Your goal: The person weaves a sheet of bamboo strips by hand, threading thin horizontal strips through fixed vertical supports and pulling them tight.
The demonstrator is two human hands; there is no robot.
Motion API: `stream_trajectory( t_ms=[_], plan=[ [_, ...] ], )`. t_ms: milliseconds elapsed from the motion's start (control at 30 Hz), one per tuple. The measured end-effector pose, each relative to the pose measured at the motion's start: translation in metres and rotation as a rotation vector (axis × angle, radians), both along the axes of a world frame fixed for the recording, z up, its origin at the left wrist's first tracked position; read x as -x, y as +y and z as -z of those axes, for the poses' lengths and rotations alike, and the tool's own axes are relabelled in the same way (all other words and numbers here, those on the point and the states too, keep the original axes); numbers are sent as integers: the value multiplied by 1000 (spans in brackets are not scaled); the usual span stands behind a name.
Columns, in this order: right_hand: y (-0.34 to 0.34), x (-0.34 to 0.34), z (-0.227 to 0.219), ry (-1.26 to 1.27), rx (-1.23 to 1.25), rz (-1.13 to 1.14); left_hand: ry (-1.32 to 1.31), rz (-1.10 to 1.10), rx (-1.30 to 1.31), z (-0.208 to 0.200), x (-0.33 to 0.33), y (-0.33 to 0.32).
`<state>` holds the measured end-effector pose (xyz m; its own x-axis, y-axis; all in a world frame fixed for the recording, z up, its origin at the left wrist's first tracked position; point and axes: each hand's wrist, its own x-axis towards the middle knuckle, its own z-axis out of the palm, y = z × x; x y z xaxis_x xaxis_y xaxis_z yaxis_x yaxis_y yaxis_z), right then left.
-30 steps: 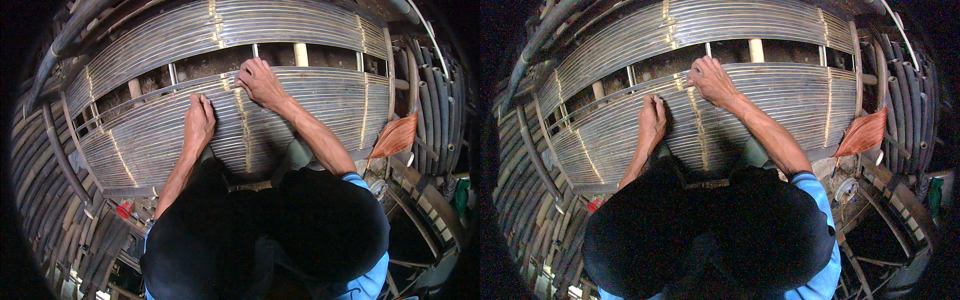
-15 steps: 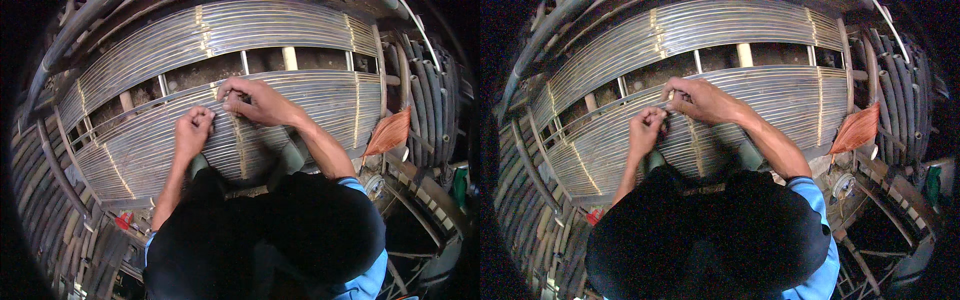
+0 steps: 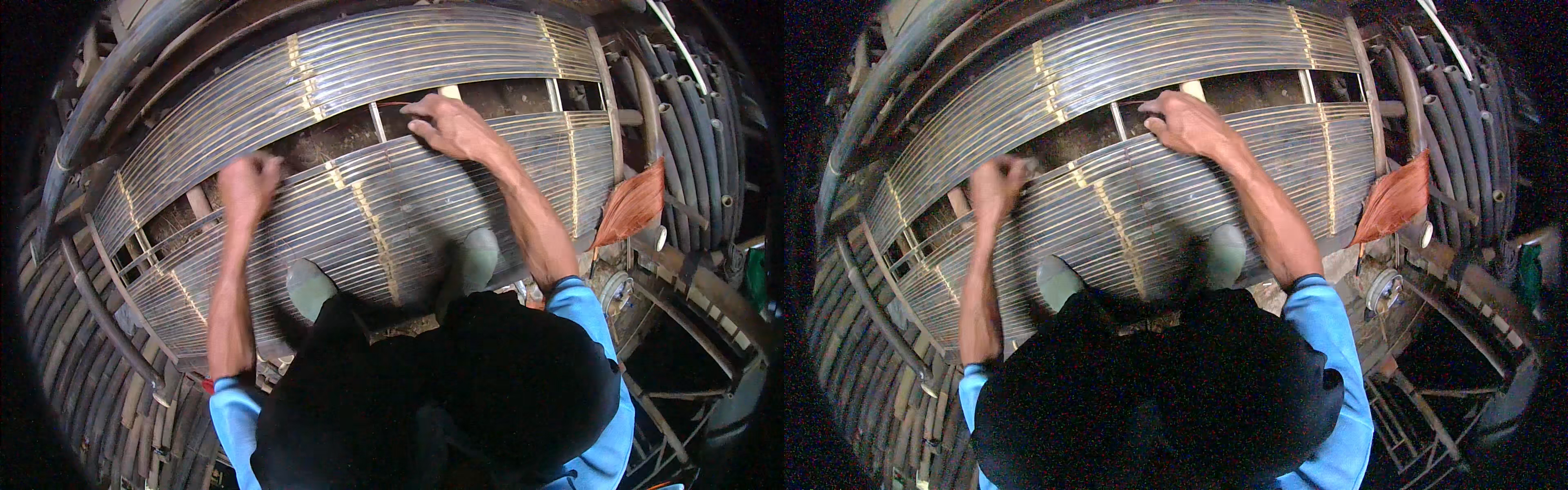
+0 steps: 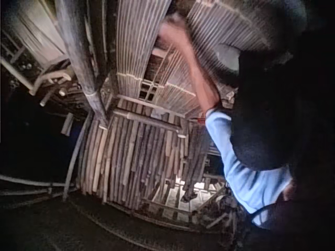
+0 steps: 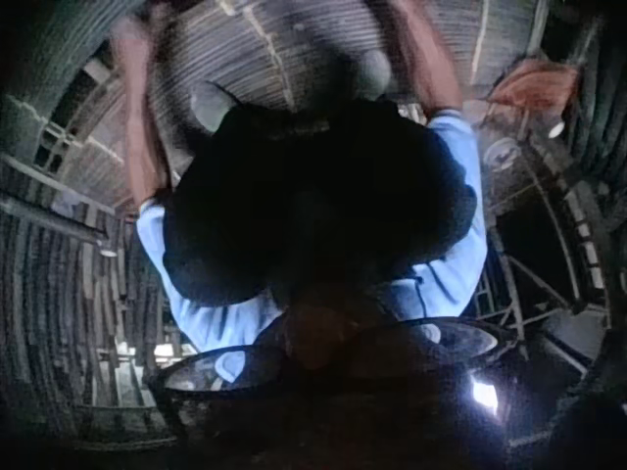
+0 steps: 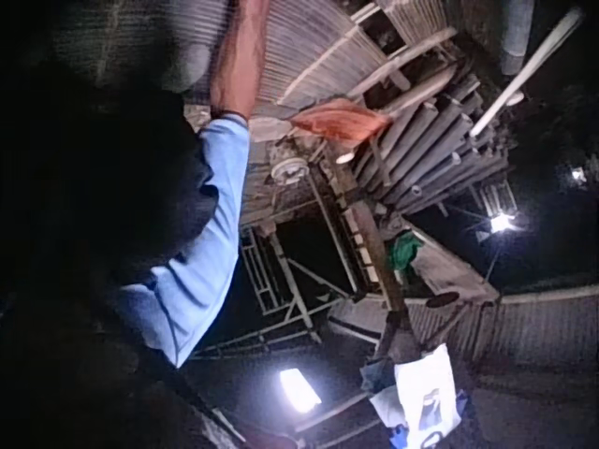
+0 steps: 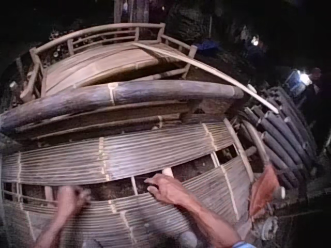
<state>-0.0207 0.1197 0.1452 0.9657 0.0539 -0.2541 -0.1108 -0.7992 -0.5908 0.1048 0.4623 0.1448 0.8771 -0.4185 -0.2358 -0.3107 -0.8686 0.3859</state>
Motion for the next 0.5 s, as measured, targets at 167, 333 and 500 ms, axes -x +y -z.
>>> stream_trajectory(
  t_ms=[167,333,500],
  plan=[
    [43,-29,32,199,-45,73,158,32,161,73,22,-99],
    [44,-36,36,406,26,78,490,-36,292,86,20,-138],
    [21,8,10,-249,-76,129,540,147,275,40,4,-120]
  ],
)
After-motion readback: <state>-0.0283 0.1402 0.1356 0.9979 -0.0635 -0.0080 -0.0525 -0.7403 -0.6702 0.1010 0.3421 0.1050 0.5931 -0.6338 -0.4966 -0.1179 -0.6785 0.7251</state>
